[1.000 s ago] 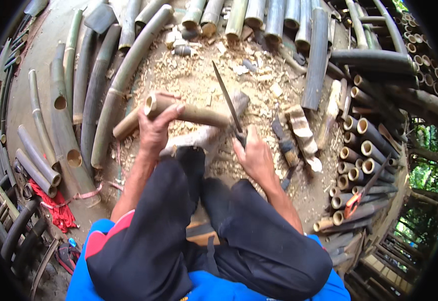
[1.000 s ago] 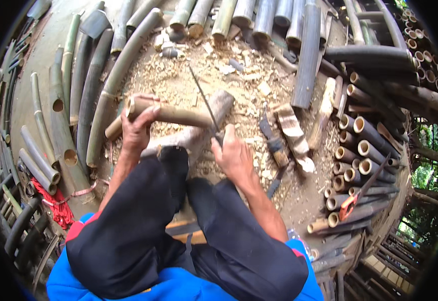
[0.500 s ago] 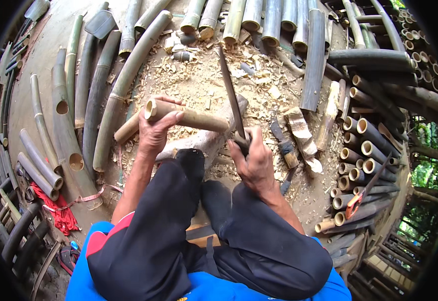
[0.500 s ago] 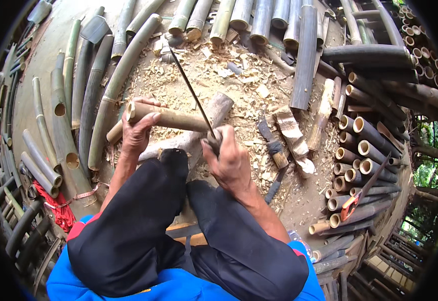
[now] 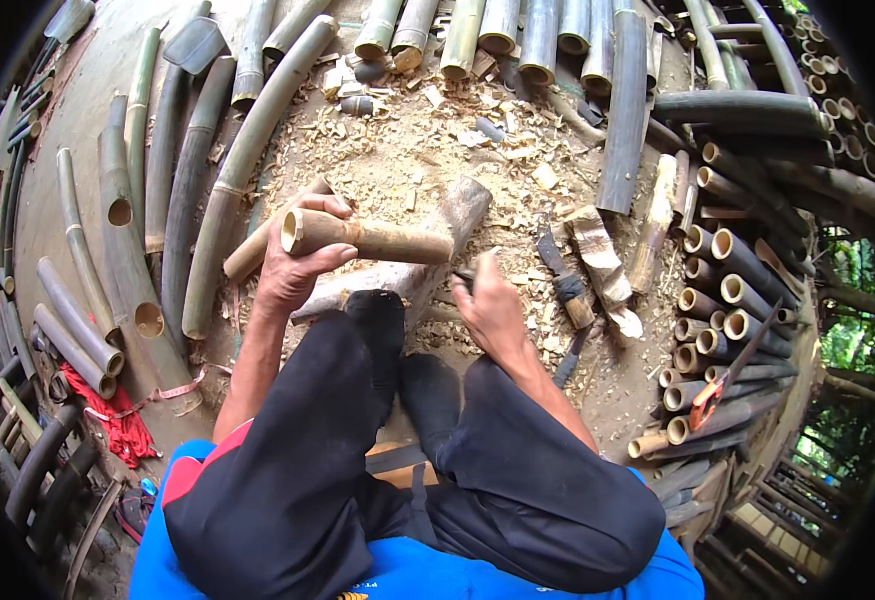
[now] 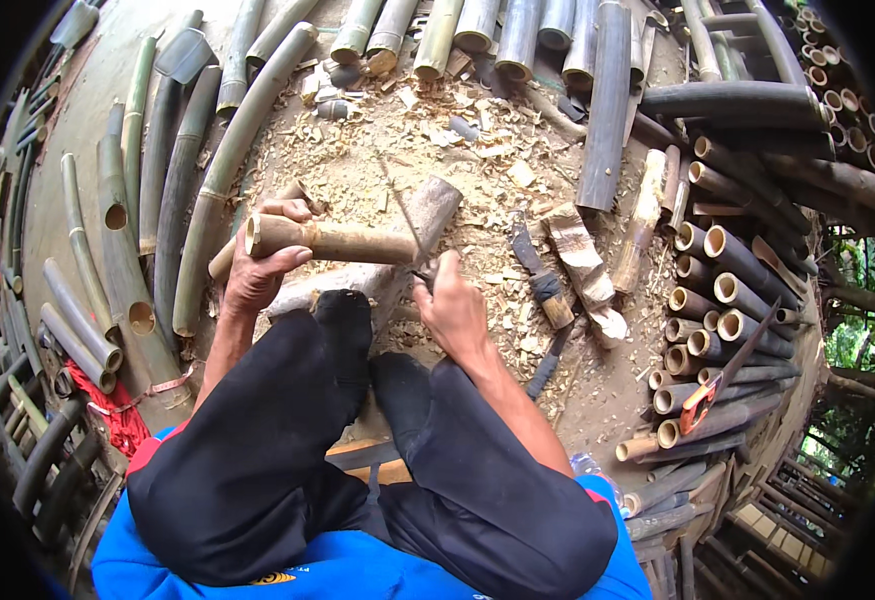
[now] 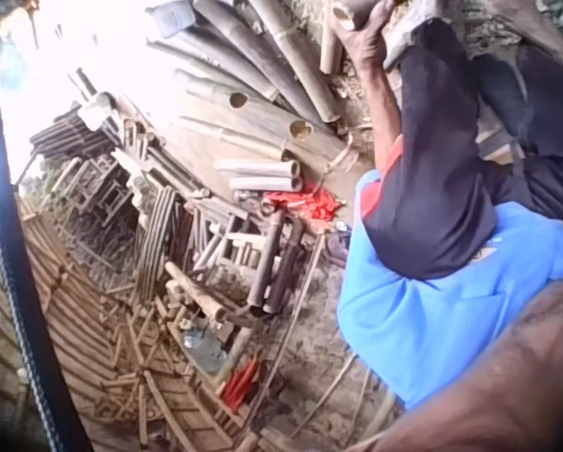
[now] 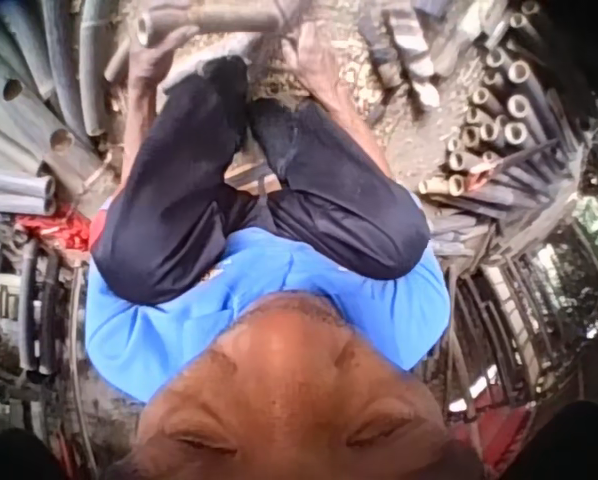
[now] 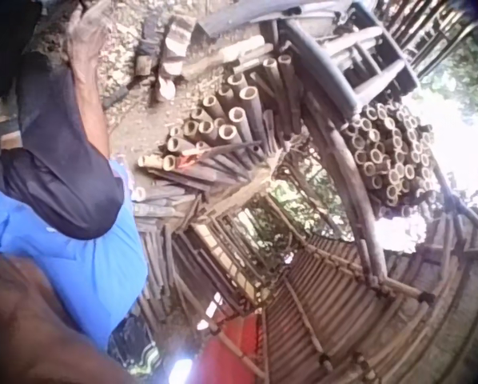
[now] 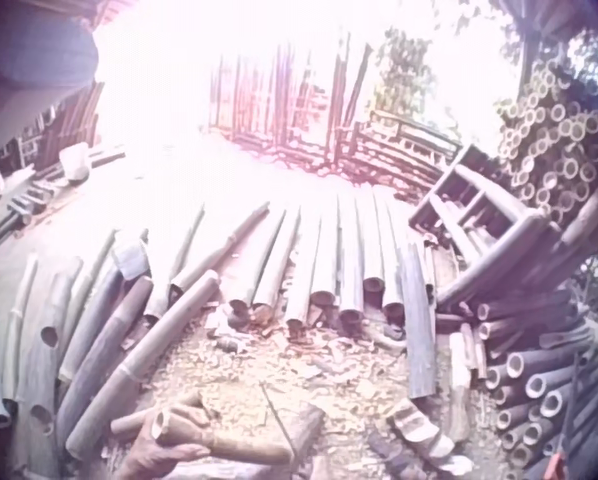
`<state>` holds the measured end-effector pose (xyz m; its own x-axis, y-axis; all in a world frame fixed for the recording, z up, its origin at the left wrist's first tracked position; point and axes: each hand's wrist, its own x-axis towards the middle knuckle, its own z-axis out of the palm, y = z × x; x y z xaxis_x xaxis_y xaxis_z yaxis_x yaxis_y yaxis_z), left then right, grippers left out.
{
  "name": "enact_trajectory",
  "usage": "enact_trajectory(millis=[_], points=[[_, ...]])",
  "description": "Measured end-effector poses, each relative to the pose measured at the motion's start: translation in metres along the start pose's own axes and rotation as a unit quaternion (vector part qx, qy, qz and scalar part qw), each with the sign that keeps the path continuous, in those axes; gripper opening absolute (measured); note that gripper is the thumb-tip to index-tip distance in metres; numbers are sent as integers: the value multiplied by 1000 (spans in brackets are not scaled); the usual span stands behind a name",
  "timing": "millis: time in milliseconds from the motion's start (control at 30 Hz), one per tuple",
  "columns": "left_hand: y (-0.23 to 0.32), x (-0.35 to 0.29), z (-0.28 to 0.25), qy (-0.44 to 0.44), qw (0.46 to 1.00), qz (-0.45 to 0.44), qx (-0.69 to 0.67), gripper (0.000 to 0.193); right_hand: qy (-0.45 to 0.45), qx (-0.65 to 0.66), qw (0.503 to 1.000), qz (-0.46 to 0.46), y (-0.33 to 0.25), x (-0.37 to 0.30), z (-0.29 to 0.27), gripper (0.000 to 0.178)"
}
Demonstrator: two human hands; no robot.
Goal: The person cuts a bamboo pole using a saw and later uses a knife to carve or shave parts of a bamboo section while sitting on the floor among several bamboo poles.
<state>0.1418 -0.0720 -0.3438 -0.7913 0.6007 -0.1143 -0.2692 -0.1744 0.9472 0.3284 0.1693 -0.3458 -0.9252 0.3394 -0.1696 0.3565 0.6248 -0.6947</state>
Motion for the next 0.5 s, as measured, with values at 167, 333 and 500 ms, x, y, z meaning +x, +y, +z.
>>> enact_trajectory(millis=[167,333,500], points=[[-2,-14,14,152,969,9,-195,42,-75,-21,994,73,-10,7,3,37],[-9,-17,27,176,972,41,-152,42,99,29,987,-123,-63,-3,-29,30],[-9,-9,34,109,986,76,-105,41,-58,-97,992,52,18,8,11,25]])
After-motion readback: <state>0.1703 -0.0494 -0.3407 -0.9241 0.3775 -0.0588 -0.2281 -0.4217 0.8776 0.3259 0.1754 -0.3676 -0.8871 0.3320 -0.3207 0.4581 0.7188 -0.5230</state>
